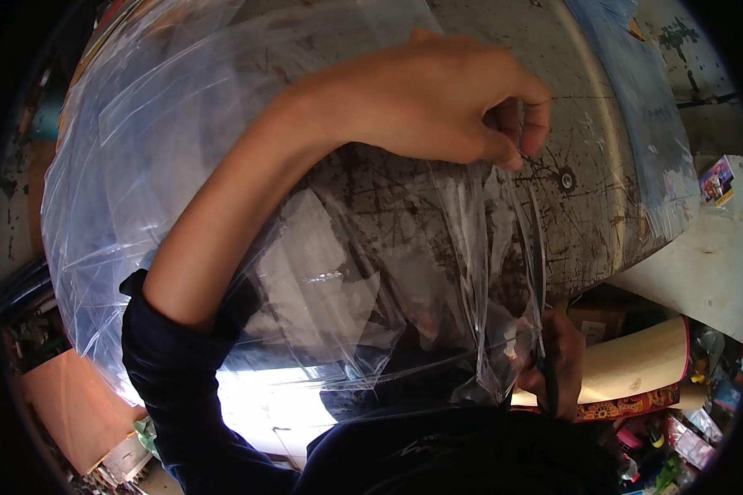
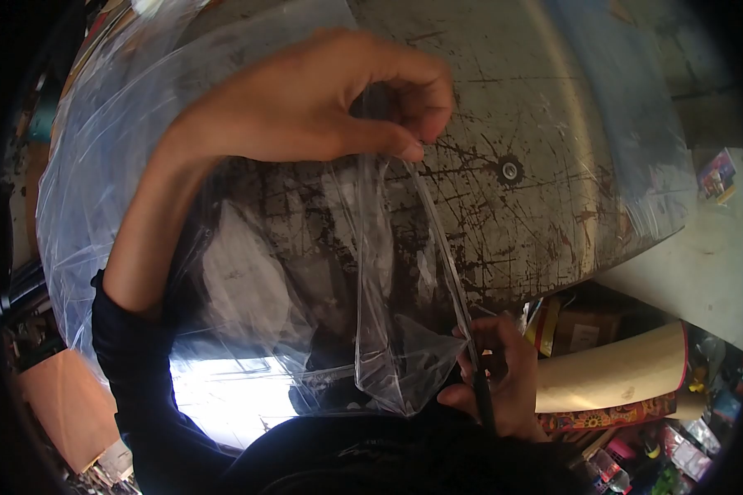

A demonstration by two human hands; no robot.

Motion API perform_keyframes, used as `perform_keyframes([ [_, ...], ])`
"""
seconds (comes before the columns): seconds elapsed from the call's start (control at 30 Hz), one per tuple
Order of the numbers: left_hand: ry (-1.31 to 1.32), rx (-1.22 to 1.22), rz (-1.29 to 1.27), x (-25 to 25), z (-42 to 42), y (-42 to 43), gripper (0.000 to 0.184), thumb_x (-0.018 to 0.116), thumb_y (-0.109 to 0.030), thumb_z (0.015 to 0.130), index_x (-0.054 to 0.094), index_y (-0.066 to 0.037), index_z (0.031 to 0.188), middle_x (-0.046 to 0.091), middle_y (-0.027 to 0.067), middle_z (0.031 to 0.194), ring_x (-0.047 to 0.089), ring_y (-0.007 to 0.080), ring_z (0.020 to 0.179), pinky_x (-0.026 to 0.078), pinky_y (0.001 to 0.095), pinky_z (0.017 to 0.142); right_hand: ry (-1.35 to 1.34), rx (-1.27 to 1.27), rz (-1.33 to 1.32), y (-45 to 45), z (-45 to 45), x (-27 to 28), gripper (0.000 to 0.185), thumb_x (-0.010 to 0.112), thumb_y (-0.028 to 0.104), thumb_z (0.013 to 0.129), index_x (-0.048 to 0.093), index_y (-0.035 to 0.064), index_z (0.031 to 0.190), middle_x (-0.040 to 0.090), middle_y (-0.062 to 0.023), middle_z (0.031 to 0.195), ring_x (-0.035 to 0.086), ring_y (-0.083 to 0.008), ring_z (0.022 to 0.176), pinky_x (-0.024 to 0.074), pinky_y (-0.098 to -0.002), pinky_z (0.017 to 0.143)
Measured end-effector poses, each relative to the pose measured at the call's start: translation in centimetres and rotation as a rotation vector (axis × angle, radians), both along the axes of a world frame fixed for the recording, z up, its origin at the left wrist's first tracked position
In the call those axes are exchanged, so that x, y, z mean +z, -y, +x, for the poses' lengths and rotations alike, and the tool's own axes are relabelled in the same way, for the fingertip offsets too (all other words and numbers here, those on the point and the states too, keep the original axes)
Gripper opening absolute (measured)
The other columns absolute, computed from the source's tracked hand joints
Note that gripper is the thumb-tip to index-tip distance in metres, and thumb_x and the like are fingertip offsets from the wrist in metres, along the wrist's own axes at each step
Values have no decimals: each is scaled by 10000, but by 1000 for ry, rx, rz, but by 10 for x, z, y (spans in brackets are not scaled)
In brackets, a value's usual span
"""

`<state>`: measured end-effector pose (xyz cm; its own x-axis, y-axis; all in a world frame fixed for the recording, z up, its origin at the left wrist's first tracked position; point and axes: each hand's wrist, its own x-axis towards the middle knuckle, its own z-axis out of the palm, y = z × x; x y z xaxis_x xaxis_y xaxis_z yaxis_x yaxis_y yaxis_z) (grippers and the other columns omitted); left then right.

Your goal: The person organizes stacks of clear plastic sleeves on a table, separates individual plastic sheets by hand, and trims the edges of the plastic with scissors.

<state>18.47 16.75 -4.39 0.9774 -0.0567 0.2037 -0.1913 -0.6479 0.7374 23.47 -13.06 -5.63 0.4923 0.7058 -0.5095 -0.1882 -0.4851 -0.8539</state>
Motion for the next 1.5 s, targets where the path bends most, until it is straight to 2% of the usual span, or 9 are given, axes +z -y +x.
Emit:
perform_keyframes([
  [0.2,55,-13,-43,-7,3,-1,131,676,-121,739,573,-50,777,555,-16,693,541,89,674,439,256,595,-26,16,-80,-6,1,9,863,833,570,451,522,-11,1008,491,26,699,446,-30,616,353,-177,544],
  [0.4,39,-2,-30,-1,-1,0,119,667,-109,738,565,-53,760,554,-20,693,544,81,669,414,253,566,-47,19,-55,-3,3,6,838,828,574,454,534,-7,980,468,42,653,423,-23,587,312,-174,508],
  [0.5,34,4,-42,0,-1,0,126,670,-111,735,562,-50,757,556,-20,688,545,79,663,413,251,567,-24,44,-66,0,3,3,843,823,585,444,534,-5,972,470,41,642,414,-21,574,293,-176,496],
  [0.73,131,-33,-87,-1,2,6,126,671,-78,730,551,-44,745,557,-20,672,545,77,656,408,247,548,3,28,-58,0,1,8,842,830,563,462,535,-13,1001,492,34,668,436,-31,607,346,-171,547],
  [0.8,19,-10,-90,5,1,11,130,669,-68,733,542,-41,735,557,-19,670,546,75,663,406,242,542,-6,23,-48,-1,2,10,839,833,554,466,535,-15,1006,491,36,668,440,-33,612,355,-172,558],
  [1.3,63,-8,-99,2,3,10,150,671,-69,737,526,-35,720,548,-7,670,551,79,660,432,249,563,46,44,-56,3,-4,5,811,808,580,481,534,0,979,471,51,621,423,-25,584,308,-173,527],
  [1.5,59,3,-67,7,1,13,147,669,-66,734,525,-37,725,548,-7,676,565,86,679,428,251,552,-10,3,-24,-4,-5,10,822,811,575,485,534,-2,1001,483,51,673,419,-17,601,310,-169,535],
])
